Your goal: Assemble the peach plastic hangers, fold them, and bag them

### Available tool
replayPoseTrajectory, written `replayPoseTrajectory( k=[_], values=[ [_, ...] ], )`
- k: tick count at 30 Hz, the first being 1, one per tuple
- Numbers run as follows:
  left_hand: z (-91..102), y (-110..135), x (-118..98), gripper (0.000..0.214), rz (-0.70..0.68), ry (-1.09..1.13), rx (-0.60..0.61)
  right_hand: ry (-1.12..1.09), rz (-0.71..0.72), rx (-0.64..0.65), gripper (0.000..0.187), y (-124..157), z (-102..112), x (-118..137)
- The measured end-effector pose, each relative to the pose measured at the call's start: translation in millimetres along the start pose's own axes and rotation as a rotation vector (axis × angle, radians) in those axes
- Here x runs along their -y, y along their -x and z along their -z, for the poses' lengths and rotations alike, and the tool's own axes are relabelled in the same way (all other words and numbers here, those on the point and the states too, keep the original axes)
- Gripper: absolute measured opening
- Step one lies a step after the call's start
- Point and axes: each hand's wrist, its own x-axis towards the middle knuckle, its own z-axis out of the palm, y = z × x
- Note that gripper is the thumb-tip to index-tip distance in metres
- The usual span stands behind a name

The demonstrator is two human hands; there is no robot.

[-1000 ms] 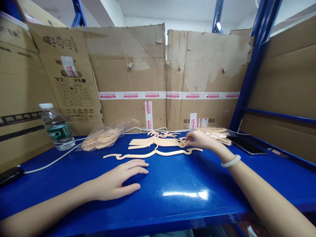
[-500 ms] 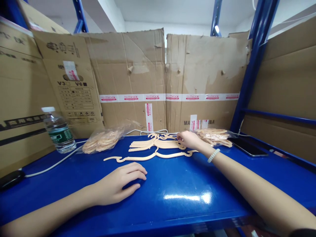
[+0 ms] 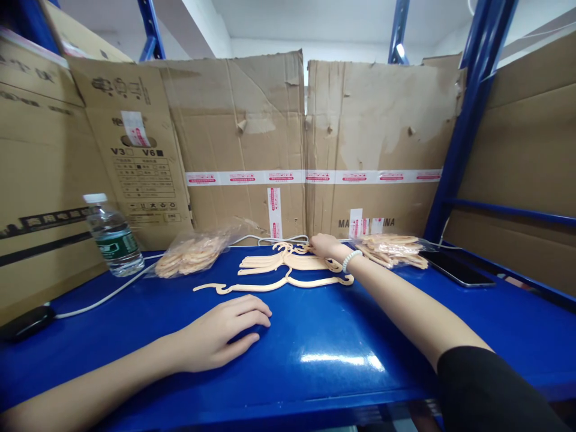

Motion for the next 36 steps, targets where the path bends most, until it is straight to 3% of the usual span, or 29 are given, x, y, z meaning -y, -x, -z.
replayPoseTrajectory(
  k=[10, 15, 20, 21, 22, 25, 28, 31, 36],
  values=[
    [-3.1, 2, 2, 0.022, -0.003, -0.013, -0.01, 0.023, 0.01, -0.1, 0.02, 2, 1, 1],
    [-3.0, 2, 2, 0.022, 0.022, 0.047, -0.018, -0.056, -0.063, -0.264, 0.019, 17, 16, 0],
    [-2.7, 1, -2, 0.023, 0.125, 0.243, -0.11, -0.23, -0.052, -0.445, 0.014, 47, 33, 29],
    [-3.0, 0, -2, 0.023, 0.171, 0.291, -0.126, -0.31, -0.019, -0.465, 0.011, 55, 35, 39],
    [-3.6, -1, -3, 0.023, 0.221, 0.343, -0.139, -0.531, 0.045, -0.483, 0.009, 64, 38, 50],
    [-7.2, -4, -2, 0.029, 0.344, 0.521, -0.185, -1.142, 0.186, -0.379, 0.018, 96, 44, 89],
    [-11.7, -6, 2, 0.03, 0.368, 0.716, -0.248, -1.511, 0.288, -0.16, 0.027, 126, 47, 124],
    [-13.1, -7, 3, 0.025, 0.335, 0.868, -0.268, -1.66, 0.256, -0.03, 0.033, 143, 45, 143],
    [-8.2, -9, 3, 0.028, 0.42, 0.93, -0.372, -1.721, 0.195, 0.011, 0.042, 135, 35, 142]
  ],
)
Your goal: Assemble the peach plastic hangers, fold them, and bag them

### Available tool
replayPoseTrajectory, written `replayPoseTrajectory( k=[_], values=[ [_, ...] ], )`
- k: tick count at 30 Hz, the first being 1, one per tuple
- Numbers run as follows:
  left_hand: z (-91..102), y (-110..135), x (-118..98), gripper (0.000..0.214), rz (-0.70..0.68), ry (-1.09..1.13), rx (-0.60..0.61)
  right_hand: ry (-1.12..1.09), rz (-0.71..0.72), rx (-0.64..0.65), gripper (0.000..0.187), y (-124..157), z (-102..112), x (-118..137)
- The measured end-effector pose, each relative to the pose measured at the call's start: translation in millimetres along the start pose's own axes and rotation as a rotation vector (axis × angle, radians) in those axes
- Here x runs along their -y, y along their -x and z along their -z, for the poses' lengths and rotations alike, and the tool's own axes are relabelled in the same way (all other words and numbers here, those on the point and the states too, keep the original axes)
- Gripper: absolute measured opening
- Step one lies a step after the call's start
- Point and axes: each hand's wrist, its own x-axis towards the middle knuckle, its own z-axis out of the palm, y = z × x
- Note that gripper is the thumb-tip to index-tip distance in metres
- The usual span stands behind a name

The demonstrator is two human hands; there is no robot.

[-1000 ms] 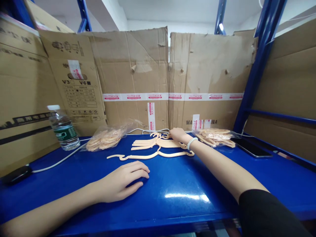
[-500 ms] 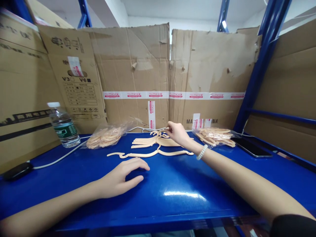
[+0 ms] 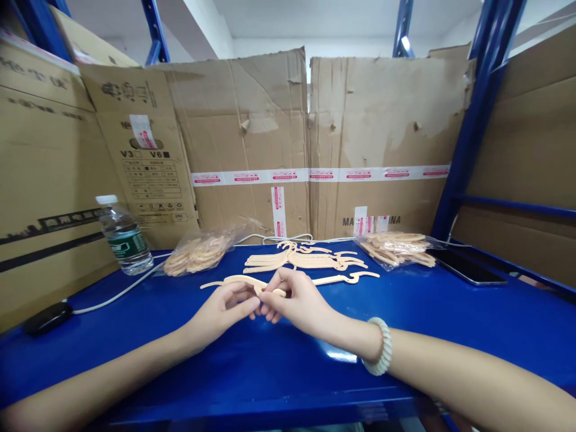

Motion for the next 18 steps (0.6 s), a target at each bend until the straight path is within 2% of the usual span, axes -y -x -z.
replayPoseTrajectory(
  k=[2, 5, 9, 11, 13, 14, 16, 18],
  values=[
    [0.9, -2, -1, 0.031, 0.022, -0.001, -0.052, 0.002, -0.031, -0.004, 0.045, -4, 3, -4],
    [0.9, -3, 0, 0.035, 0.045, -0.004, -0.061, 0.024, -0.046, 0.037, 0.044, -4, 3, -6],
    [-0.4, -2, -1, 0.038, 0.069, 0.031, -0.068, 0.187, 0.041, 0.11, 0.037, -3, 12, 5],
    [0.4, -2, -3, 0.037, 0.066, 0.085, -0.123, 0.442, 0.166, 0.043, 0.036, -9, 30, 12],
    [3.3, -3, -5, 0.035, 0.066, 0.15, -0.205, 0.851, 0.307, -0.124, 0.026, -19, 56, 15],
    [5.6, -3, -5, 0.034, 0.07, 0.182, -0.249, 1.044, 0.34, -0.165, 0.02, -24, 70, 15],
    [11.5, -6, -5, 0.031, 0.071, 0.235, -0.339, 1.321, 0.266, -0.117, 0.014, -32, 96, 11],
    [18.5, -9, -5, 0.028, 0.066, 0.274, -0.424, 1.42, 0.168, -0.049, 0.013, -38, 116, 3]
  ],
)
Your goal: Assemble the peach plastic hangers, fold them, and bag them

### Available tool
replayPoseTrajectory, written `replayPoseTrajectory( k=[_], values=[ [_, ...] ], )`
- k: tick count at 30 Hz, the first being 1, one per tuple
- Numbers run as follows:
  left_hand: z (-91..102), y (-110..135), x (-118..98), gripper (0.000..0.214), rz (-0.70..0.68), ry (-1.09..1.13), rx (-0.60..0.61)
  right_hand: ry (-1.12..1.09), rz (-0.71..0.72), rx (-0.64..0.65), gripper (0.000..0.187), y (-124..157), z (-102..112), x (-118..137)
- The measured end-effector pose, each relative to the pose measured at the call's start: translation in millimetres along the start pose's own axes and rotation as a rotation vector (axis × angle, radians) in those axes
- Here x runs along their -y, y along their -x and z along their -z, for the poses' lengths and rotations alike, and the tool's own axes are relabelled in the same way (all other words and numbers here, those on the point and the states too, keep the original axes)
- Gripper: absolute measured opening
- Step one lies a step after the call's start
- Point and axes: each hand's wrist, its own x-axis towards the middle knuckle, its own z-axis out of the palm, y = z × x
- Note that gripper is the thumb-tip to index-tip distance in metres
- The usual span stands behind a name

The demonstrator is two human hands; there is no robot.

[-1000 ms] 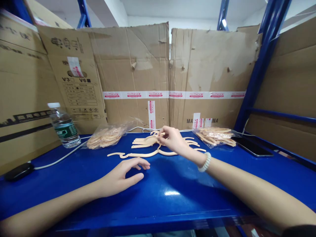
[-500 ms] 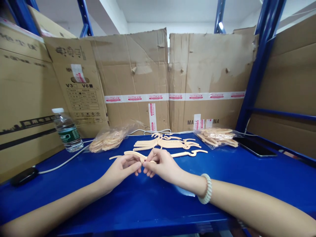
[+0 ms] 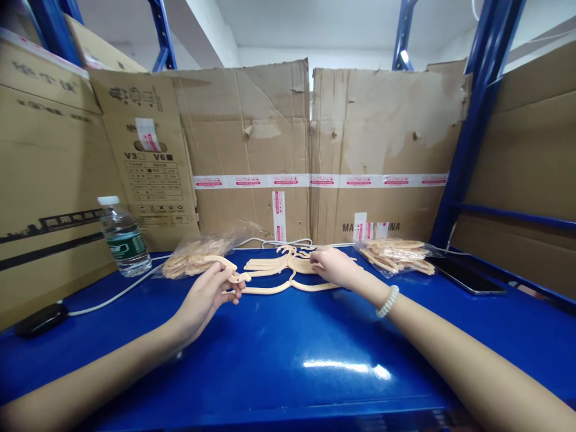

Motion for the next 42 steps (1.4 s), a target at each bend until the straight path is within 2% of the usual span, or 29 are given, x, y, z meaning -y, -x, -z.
replayPoseTrajectory(
  k=[3, 7, 12, 17, 22, 28, 32, 35, 42],
  values=[
    [6.7, -8, -4, 0.027, 0.002, 0.032, -0.097, -0.005, -0.013, 0.072, 0.008, -2, -13, -16],
    [11.1, -13, -7, 0.027, 0.023, 0.055, -0.135, -0.029, -0.037, 0.062, 0.006, -5, -25, -18],
    [10.5, -11, -8, 0.031, 0.009, 0.032, -0.086, -0.085, -0.031, 0.01, 0.005, -6, -11, -16],
    [15.5, -14, -12, 0.035, 0.013, 0.039, -0.04, -0.285, -0.033, -0.166, 0.014, 0, 20, -16],
    [29.1, -25, -17, 0.026, 0.014, 0.113, -0.023, -0.383, 0.007, -0.147, 0.026, 22, 39, -8],
    [35.1, -31, -13, 0.019, 0.117, 0.196, -0.023, -0.477, -0.002, -0.118, 0.033, 45, 27, -9],
    [33.4, -30, -3, 0.023, 0.188, 0.235, 0.054, -0.491, -0.003, -0.14, 0.032, 49, 17, -13],
    [33.0, -29, 0, 0.024, 0.237, 0.271, 0.121, -0.511, 0.005, -0.156, 0.032, 50, 17, -9],
    [29.1, -27, -2, 0.013, 0.272, 0.319, 0.175, -0.537, 0.004, -0.158, 0.034, 53, 20, -2]
  ],
)
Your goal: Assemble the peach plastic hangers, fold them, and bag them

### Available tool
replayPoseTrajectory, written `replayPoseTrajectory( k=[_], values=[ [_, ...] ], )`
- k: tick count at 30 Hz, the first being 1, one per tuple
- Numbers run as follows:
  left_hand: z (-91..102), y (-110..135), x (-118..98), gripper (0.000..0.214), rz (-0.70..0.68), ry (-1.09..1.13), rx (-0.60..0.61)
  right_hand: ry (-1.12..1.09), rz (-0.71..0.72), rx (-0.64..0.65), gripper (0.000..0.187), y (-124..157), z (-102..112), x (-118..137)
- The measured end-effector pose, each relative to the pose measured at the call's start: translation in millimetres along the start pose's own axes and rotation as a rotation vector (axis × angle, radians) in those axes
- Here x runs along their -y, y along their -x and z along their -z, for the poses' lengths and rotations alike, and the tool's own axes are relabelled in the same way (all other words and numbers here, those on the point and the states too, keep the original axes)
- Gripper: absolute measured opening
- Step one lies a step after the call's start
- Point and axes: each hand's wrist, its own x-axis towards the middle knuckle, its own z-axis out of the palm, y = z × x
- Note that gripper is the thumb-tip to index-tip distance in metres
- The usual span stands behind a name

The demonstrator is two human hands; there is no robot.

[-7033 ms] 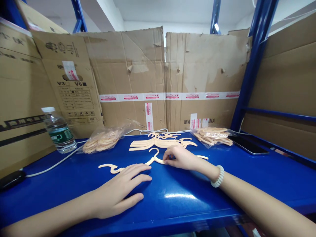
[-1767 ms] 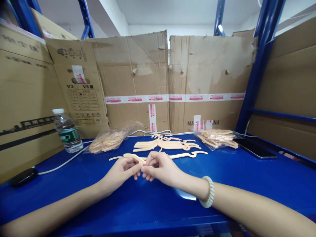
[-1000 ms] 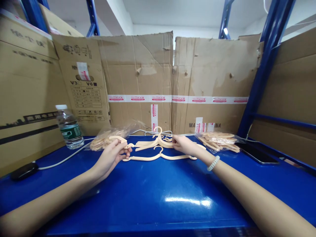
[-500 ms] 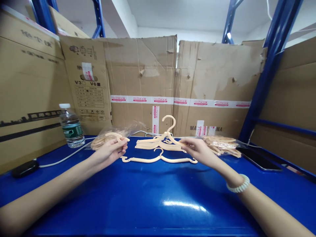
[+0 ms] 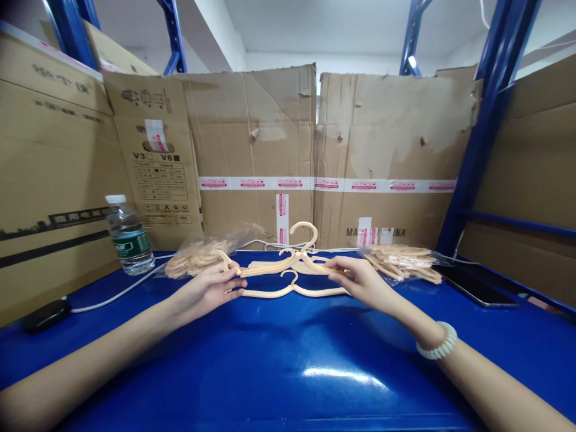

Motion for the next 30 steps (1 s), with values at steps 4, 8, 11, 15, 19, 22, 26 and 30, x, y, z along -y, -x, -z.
replayPoseTrajectory(
  k=[4, 8, 11, 15, 19, 22, 26, 30],
  values=[
    [-5.3, 4, -1, 0.012, 0.028, 0.022, -0.035, -0.007, 0.021, -0.014, 0.032, 0, -1, -2],
    [-6.9, 6, -2, 0.014, 0.048, 0.042, -0.052, 0.008, 0.045, -0.029, 0.029, 1, -2, -2],
    [-7.2, 5, -3, 0.015, 0.047, 0.042, -0.059, 0.02, 0.063, -0.037, 0.027, 1, -3, -1],
    [-7.6, 4, -1, 0.017, 0.017, -0.005, -0.07, 0.052, 0.085, -0.054, 0.025, 2, -5, -1],
    [-5.9, 5, 3, 0.02, -0.022, -0.067, -0.126, 0.069, 0.099, -0.047, 0.024, 4, -10, -3],
    [-4.5, 5, 6, 0.022, -0.038, -0.093, -0.198, 0.081, 0.098, -0.051, 0.024, 6, -15, -2],
    [-3.6, 4, 10, 0.025, -0.096, -0.086, -0.276, 0.092, 0.109, -0.033, 0.023, 8, -20, 1],
    [-2.2, 2, 14, 0.029, -0.144, -0.064, -0.309, 0.081, 0.101, -0.025, 0.023, 9, -23, 7]
  ],
)
